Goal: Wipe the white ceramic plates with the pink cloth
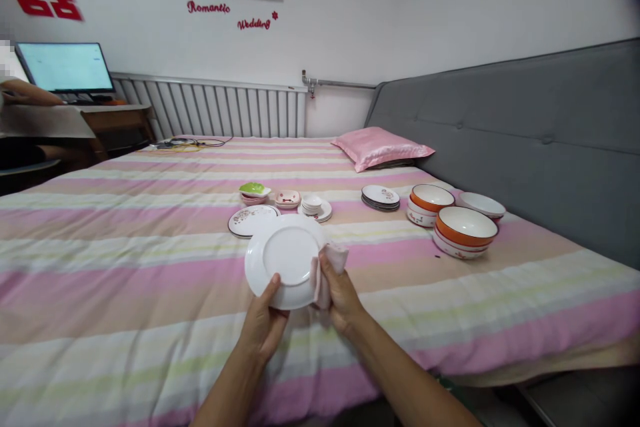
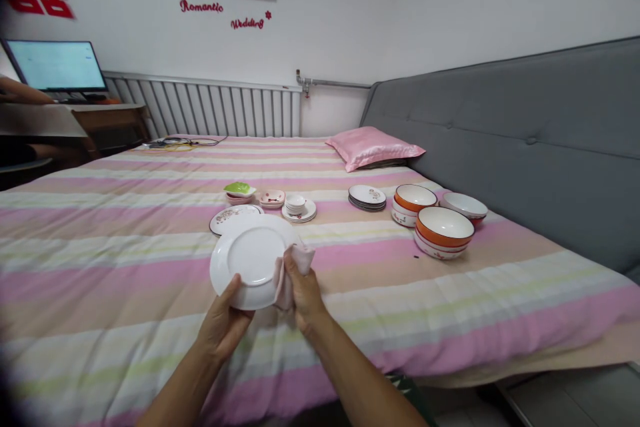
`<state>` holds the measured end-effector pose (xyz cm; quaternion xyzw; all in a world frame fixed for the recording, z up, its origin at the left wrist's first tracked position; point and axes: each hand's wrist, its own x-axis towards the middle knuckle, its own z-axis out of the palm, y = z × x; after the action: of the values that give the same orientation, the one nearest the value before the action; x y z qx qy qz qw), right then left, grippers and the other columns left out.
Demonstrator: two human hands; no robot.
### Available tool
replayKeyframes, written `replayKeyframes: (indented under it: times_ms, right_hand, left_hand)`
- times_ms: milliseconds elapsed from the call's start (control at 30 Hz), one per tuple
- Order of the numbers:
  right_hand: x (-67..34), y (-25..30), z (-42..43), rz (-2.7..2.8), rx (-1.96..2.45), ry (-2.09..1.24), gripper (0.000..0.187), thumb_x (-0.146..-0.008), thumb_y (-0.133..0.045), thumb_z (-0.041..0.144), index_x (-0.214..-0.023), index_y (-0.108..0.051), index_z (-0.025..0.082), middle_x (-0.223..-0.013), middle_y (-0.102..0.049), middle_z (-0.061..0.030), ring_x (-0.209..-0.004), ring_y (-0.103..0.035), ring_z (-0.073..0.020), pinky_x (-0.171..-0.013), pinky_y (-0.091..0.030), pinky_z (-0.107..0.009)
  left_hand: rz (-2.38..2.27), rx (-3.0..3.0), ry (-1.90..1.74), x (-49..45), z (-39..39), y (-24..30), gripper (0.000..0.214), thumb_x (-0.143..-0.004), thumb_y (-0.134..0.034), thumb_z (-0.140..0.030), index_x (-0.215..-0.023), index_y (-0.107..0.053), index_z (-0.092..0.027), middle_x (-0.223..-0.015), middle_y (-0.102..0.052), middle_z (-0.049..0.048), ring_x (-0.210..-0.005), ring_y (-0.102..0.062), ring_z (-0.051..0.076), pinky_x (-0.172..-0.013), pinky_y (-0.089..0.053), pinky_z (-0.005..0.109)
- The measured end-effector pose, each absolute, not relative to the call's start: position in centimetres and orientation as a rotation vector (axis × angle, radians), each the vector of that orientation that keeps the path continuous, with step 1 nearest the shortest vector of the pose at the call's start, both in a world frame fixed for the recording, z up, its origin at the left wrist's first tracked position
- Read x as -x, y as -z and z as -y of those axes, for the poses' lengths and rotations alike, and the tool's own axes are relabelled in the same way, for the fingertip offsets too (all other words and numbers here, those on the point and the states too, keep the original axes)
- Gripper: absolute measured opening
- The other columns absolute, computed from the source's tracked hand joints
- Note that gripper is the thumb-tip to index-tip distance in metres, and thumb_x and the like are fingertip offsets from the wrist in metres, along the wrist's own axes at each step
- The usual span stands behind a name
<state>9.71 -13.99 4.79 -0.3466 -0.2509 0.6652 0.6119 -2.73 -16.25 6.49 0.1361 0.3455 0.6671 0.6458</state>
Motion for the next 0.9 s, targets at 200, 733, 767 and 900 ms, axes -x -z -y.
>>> replayKeyframes:
  times_ms: [200, 733, 767, 900]
  right_hand:
    - [-13.9, -5.8, 12.7, 0.631, 0.819, -1.620, 0.041, -0.068, -0.072, 0.042, -0.099, -0.063, 0.015, -0.079, -0.072, -0.0040, -0.069, -0.068, -0.0186, -0.061, -0.053, -0.026]
    - [-7.9, -2.0, 14.4, 0.803, 0.876, -1.341, 0.052, -0.075, -0.060, 0.052, -0.115, -0.057, 0.018, -0.111, -0.065, -0.0048, -0.108, -0.058, -0.0206, -0.091, -0.046, -0.030]
    - [-7.9, -2.0, 14.4, 0.851, 0.892, -1.342, 0.053, -0.076, -0.058, 0.053, -0.117, -0.056, 0.019, -0.117, -0.063, -0.0043, -0.113, -0.055, -0.0202, -0.095, -0.044, -0.031]
    - [-9.3, -3.0, 13.9, 0.869, 1.028, -1.234, 0.061, -0.076, -0.053, 0.059, -0.122, -0.053, 0.020, -0.131, -0.052, -0.0041, -0.128, -0.040, -0.0198, -0.104, -0.034, -0.032]
  left_hand:
    - [-0.862, -0.367, -1.241, 4.1, 16.8, -7.5, 0.041, -0.080, -0.060, -0.022, -0.120, -0.056, -0.012, -0.093, -0.072, 0.0115, -0.086, -0.068, 0.025, -0.078, -0.056, 0.035]
    - [-0.921, -0.380, -1.643, 1.9, 16.2, -6.0, 0.047, -0.075, -0.063, -0.007, -0.119, -0.056, -0.025, -0.107, -0.069, 0.0045, -0.095, -0.065, 0.017, -0.079, -0.055, 0.029]
    - [-0.918, -0.374, -1.664, 2.1, 16.1, -6.1, 0.046, -0.075, -0.064, -0.007, -0.118, -0.057, -0.024, -0.108, -0.069, 0.0043, -0.095, -0.065, 0.017, -0.079, -0.055, 0.029]
    - [-0.906, -0.348, -1.712, 3.2, 15.8, -6.5, 0.045, -0.074, -0.066, -0.009, -0.115, -0.059, -0.025, -0.110, -0.068, 0.0029, -0.098, -0.064, 0.018, -0.081, -0.055, 0.030]
